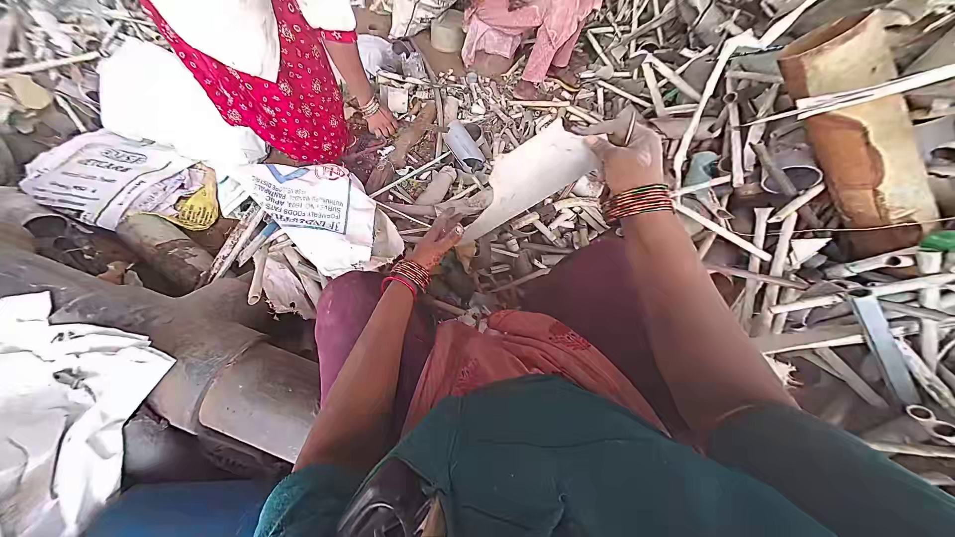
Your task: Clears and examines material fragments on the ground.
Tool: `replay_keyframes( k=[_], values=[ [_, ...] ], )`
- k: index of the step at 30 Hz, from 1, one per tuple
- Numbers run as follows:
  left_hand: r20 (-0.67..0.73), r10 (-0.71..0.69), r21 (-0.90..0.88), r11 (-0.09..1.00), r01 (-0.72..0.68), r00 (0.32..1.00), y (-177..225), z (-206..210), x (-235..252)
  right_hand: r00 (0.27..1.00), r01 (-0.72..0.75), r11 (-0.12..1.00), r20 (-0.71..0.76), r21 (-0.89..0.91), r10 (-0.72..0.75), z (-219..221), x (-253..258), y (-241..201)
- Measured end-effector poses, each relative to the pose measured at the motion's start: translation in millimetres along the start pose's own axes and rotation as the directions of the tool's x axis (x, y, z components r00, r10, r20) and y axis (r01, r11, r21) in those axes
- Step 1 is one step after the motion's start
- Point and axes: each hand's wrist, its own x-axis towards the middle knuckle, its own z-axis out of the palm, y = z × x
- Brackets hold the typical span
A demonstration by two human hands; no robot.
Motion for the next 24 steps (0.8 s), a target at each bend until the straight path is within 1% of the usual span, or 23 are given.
replay_keyframes(
  k=[1,3,4,5,7,8,9,11,12,13,14,15,17,18,19,21,24],
  values=[
    [-0.014,0.002,-0.042,0.999,-0.003,1.000,1.2,1.9,-1.8,0.997,-0.079,0.997,0.024,0.021,0.078,18.2,3.6,0.4],
    [-0.040,-0.069,-0.082,0.994,0.066,0.997,2.6,3.7,-2.2,0.976,-0.203,0.978,0.082,0.040,0.200,46.9,7.9,6.2],
    [-0.045,-0.117,-0.033,0.993,0.116,0.992,1.2,2.9,0.3,0.964,-0.251,0.967,0.102,0.037,0.246,57.9,9.7,10.0],
    [-0.015,-0.166,0.061,0.984,0.167,0.986,-0.9,0.4,3.7,0.951,-0.289,0.957,0.118,0.027,0.284,64.8,10.9,14.3],
    [0.040,-0.227,0.264,0.942,0.209,0.973,-6.4,-3.4,11.7,0.930,-0.349,0.937,0.129,0.020,0.344,70.9,13.3,21.9],
    [0.042,-0.250,0.322,0.920,0.224,0.967,-7.2,-2.9,15.2,0.931,-0.346,0.938,0.122,-0.001,0.343,72.5,14.9,26.5],
    [0.026,-0.272,0.352,0.903,0.246,0.962,-6.3,-0.6,17.9,0.945,-0.309,0.950,0.099,-0.050,0.313,73.4,15.2,32.4],
    [-0.053,-0.281,0.372,0.885,0.280,0.958,-4.3,4.1,22.7,0.982,-0.169,0.961,0.047,-0.219,0.183,73.6,16.2,45.6],
    [-0.100,-0.282,0.368,0.880,0.299,0.954,-3.2,5.7,24.7,0.991,-0.121,0.946,0.017,-0.301,0.132,74.2,14.6,49.8],
    [-0.146,-0.286,0.361,0.876,0.320,0.947,-2.0,7.4,25.5,0.992,-0.122,0.919,-0.006,-0.375,0.129,74.3,11.2,51.9],
    [-0.189,-0.301,0.356,0.866,0.351,0.935,0.2,8.5,25.4,0.985,-0.160,0.892,-0.006,-0.423,0.173,73.8,8.0,54.5],
    [-0.230,-0.308,0.349,0.860,0.373,0.923,-0.6,8.4,25.1,0.971,-0.209,0.878,0.019,-0.431,0.240,73.5,6.3,60.8],
    [-0.306,-0.303,0.365,0.838,0.405,0.903,-9.8,4.1,26.4,0.918,-0.264,0.862,0.160,-0.432,0.362,74.6,6.6,79.3],
    [-0.328,-0.302,0.377,0.827,0.417,0.895,-12.6,0.4,27.2,0.892,-0.244,0.858,0.242,-0.451,0.381,76.9,7.2,83.9],
    [-0.342,-0.307,0.384,0.817,0.430,0.888,-13.4,-2.3,27.7,0.865,-0.193,0.856,0.329,-0.480,0.380,79.0,6.2,82.8],
    [-0.364,-0.321,0.385,0.803,0.455,0.874,-15.1,-5.5,28.8,0.807,-0.043,0.893,0.512,-0.447,0.295,84.8,0.4,73.1],
    [-0.387,-0.343,0.362,0.797,0.483,0.856,-19.5,-5.3,28.7,0.670,0.197,0.937,0.737,-0.288,0.086,103.6,-15.0,71.6]
  ],
)
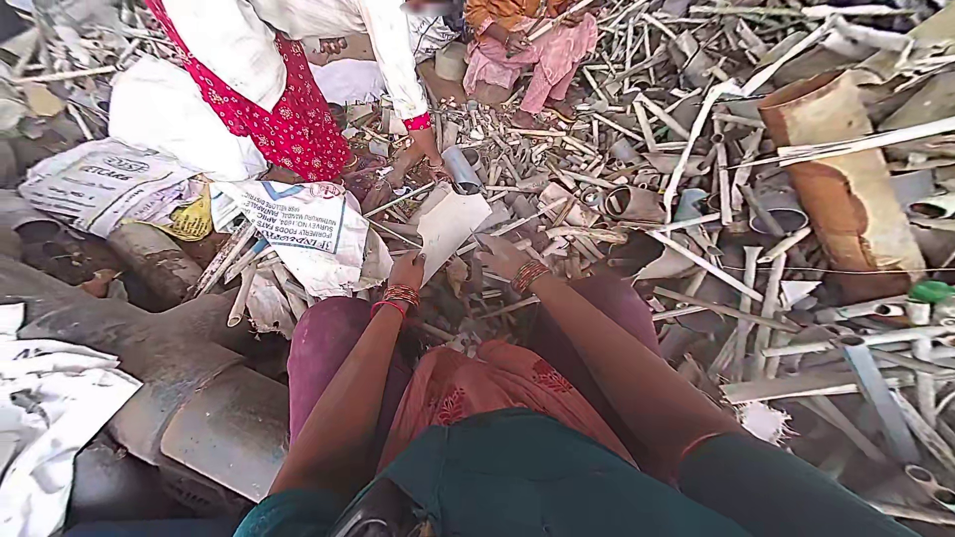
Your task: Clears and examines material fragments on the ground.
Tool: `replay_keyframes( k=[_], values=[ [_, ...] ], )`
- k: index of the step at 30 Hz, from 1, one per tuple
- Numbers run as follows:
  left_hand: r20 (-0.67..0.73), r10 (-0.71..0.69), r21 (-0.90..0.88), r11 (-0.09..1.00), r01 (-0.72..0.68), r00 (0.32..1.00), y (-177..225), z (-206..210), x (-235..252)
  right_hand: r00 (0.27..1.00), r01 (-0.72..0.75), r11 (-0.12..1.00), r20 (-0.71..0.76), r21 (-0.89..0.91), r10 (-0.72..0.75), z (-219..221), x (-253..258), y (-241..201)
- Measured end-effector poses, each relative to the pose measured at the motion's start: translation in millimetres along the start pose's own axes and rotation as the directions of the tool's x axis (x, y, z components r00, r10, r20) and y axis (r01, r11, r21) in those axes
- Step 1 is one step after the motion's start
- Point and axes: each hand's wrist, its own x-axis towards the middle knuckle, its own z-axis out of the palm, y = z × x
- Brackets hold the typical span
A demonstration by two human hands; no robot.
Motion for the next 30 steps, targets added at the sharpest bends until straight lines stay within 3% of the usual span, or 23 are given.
replay_keyframes(
  k=[2,4,6,8,11,14,18,24,30],
  values=[
    [-0.022,-0.029,-0.036,0.999,0.029,0.999,0.4,2.3,-0.8,0.989,0.113,0.991,0.101,-0.064,-0.107,19.7,2.5,-6.9],
    [-0.048,-0.051,-0.075,0.996,0.048,0.998,3.5,2.7,-2.7,0.978,0.107,0.972,0.200,-0.209,-0.065,30.8,1.9,-21.0],
    [-0.068,-0.060,-0.092,0.994,0.054,0.996,7.6,0.2,-4.6,0.972,0.028,0.977,0.232,-0.210,0.022,32.8,-0.8,-35.3],
    [-0.090,-0.066,-0.121,0.991,0.055,0.994,8.9,-2.1,-5.2,0.982,0.011,0.994,0.189,-0.108,0.010,33.7,2.5,-35.1],
    [-0.098,-0.075,-0.125,0.990,0.062,0.992,8.8,-5.0,-5.4,0.988,0.101,0.995,0.116,-0.010,-0.099,33.4,14.8,-22.2],
    [-0.093,-0.094,-0.131,0.988,0.081,0.991,8.4,-7.8,-5.5,0.975,0.205,0.976,0.101,-0.074,-0.198,28.4,18.6,-15.0],
    [-0.105,-0.100,-0.153,0.985,0.083,0.989,8.3,-8.0,-4.6,0.988,0.152,0.981,0.046,-0.117,-0.148,25.3,15.3,-17.0],
    [-0.143,-0.080,-0.200,0.978,0.051,0.987,1.4,-10.6,-3.9,0.995,0.092,0.994,0.032,0.060,-0.094,19.0,11.7,-18.3],
    [-0.212,-0.113,-0.219,0.973,0.065,0.971,-5.7,-20.7,-3.3,0.996,0.081,0.995,0.032,0.053,-0.083,11.1,11.2,-20.0]
  ],
)
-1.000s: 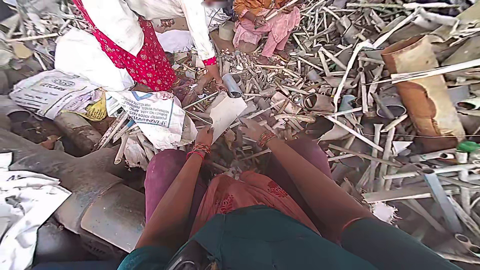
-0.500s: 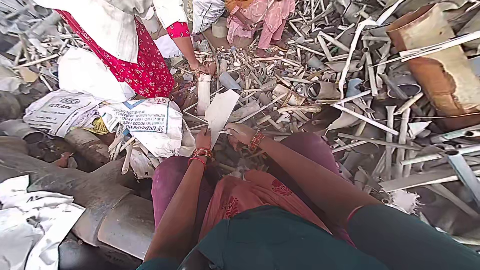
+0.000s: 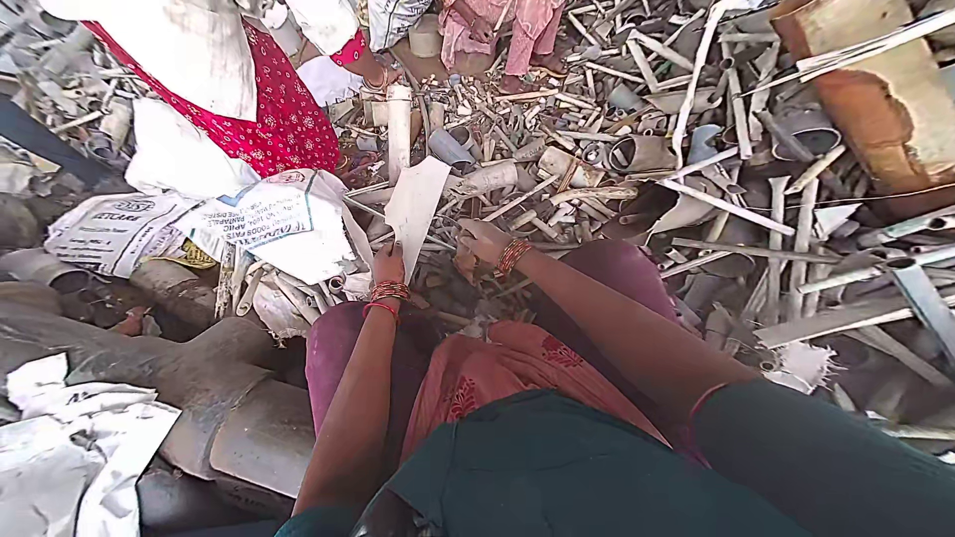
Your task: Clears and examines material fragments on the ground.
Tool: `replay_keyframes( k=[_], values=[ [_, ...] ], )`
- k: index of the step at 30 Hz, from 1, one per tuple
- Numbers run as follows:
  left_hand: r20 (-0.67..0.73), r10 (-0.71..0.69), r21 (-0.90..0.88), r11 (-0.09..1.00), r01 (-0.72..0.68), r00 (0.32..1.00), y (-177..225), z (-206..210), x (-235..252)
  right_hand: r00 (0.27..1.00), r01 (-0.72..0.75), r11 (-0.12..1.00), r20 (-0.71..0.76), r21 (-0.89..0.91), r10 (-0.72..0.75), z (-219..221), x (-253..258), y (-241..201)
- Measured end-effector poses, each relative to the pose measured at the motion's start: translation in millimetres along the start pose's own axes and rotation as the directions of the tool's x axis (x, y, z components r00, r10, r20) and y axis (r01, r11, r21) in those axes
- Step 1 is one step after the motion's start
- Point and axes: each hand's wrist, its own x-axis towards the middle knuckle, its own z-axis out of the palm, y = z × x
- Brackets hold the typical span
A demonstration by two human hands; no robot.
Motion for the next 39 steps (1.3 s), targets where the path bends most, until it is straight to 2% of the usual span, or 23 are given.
replay_keyframes(
  k=[5,12,15,18,25,27,29,32,34,36,39],
  values=[
    [-0.110,0.025,0.020,1.000,-0.023,0.994,-5.5,-17.4,-7.4,0.999,0.033,0.997,-0.002,0.064,-0.033,-11.1,-3.2,1.4],
    [-0.189,0.021,-0.001,1.000,-0.022,0.982,8.8,-42.3,-45.2,0.982,0.121,0.991,-0.155,0.050,-0.112,-20.6,-16.3,-8.9],
    [-0.175,0.033,-0.031,0.999,-0.039,0.984,10.9,-45.6,-50.0,0.975,0.076,0.997,-0.207,0.001,-0.074,-15.9,-23.2,-15.9],
    [-0.143,0.100,-0.050,0.993,-0.108,0.985,8.0,-42.6,-51.7,0.981,0.083,0.997,-0.177,-0.007,-0.083,-9.8,-27.0,-17.6],
    [0.003,0.192,0.160,0.969,-0.190,0.981,8.3,-23.4,-52.1,0.969,0.178,0.984,-0.174,0.007,-0.175,18.7,-27.7,-9.5],
    [0.025,0.222,0.150,0.963,-0.223,0.975,11.5,-15.9,-53.4,0.972,0.177,0.983,-0.148,-0.038,-0.181,22.4,-27.1,-7.2],
    [0.022,0.243,0.075,0.967,-0.244,0.970,15.9,-7.3,-56.6,0.976,0.132,0.987,-0.161,-0.093,-0.145,19.4,-27.1,-7.7],
    [0.015,0.218,0.021,0.976,-0.218,0.976,17.4,1.5,-58.7,0.951,-0.049,0.994,-0.309,-0.097,0.016,4.8,-27.7,-6.0],
    [0.024,0.219,0.020,0.975,-0.220,0.975,13.1,4.2,-55.1,0.929,-0.115,0.989,-0.362,-0.089,0.076,-5.5,-23.2,7.1],
    [0.023,0.219,0.019,0.975,-0.220,0.975,12.2,4.1,-53.9,0.946,-0.109,0.991,-0.315,-0.078,0.079,-6.5,-24.9,10.5],
    [0.002,0.204,-0.016,0.979,-0.204,0.979,14.1,3.3,-54.9,0.992,0.011,0.989,-0.125,-0.149,-0.030,8.0,-34.4,-5.8]
  ],
)
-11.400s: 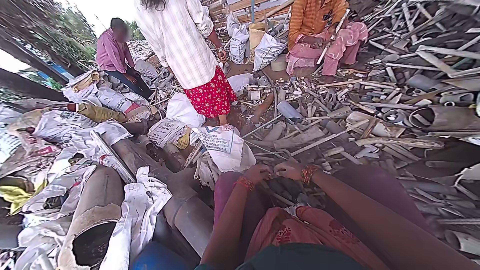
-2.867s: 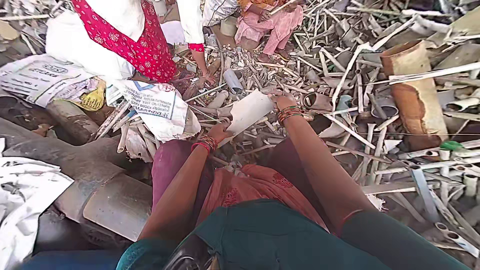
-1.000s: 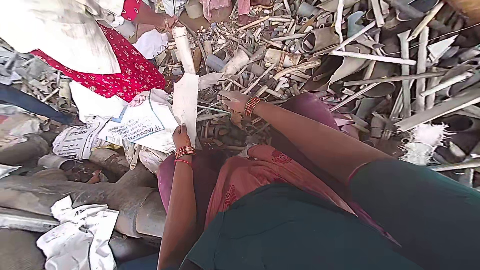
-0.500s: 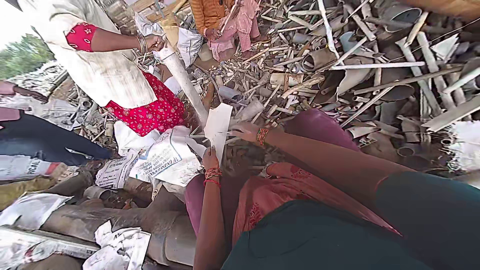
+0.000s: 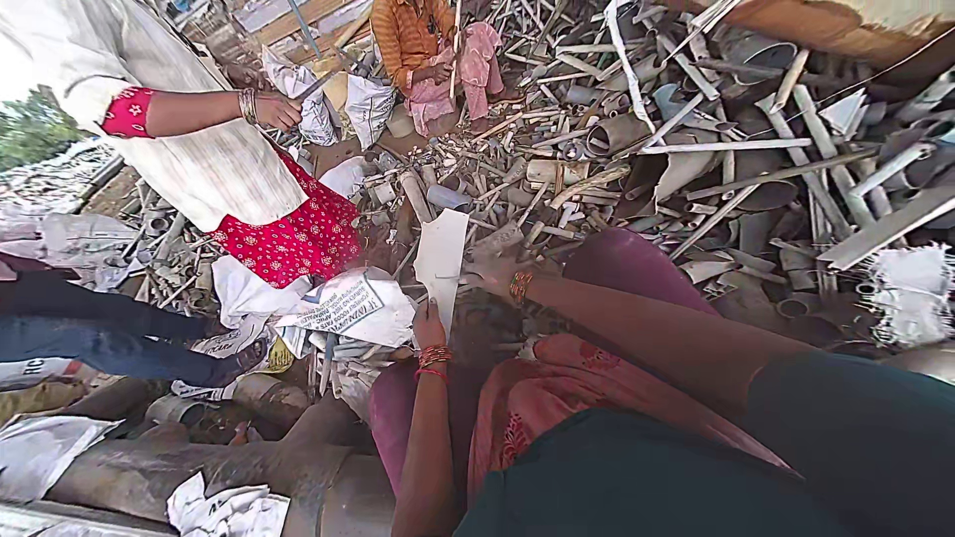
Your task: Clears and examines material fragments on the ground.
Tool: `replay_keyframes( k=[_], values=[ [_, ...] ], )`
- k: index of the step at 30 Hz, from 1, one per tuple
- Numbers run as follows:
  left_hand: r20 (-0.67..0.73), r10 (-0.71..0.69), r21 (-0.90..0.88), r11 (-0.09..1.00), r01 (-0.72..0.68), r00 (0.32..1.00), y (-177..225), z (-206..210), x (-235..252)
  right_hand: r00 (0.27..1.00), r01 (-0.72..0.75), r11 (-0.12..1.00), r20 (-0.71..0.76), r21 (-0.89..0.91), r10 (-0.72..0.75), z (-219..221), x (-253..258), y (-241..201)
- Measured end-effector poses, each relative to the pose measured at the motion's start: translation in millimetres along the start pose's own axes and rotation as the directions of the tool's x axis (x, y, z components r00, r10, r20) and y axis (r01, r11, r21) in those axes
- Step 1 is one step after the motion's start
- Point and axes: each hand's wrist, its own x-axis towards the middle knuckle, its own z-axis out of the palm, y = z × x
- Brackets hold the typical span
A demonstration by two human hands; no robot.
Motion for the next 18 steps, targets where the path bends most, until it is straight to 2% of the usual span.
replay_keyframes(
  k=[2,7,12,16,18],
  values=[
    [-0.029,-0.001,-0.021,1.000,0.001,1.000,0.9,-1.4,-1.0,0.998,0.034,0.998,0.061,-0.054,-0.030,7.2,-0.6,-10.0],
    [-0.068,-0.055,-0.057,0.997,0.051,0.996,5.1,-6.1,-4.0,0.974,-0.142,0.988,-0.186,-0.058,0.129,-2.6,17.2,3.1],
    [-0.067,-0.107,-0.065,0.993,0.103,0.992,-1.2,-8.4,2.9,0.998,-0.003,0.981,0.061,-0.192,0.015,14.5,9.1,-17.6],
    [-0.069,-0.119,-0.063,0.991,0.115,0.990,-2.1,-10.1,3.9,0.980,-0.149,0.984,-0.148,-0.098,0.133,9.8,29.8,2.8],
    [-0.064,-0.128,-0.028,0.992,0.126,0.990,-4.5,-10.4,2.3,0.983,-0.147,0.983,-0.124,-0.113,0.133,9.1,27.7,3.8]
  ],
)
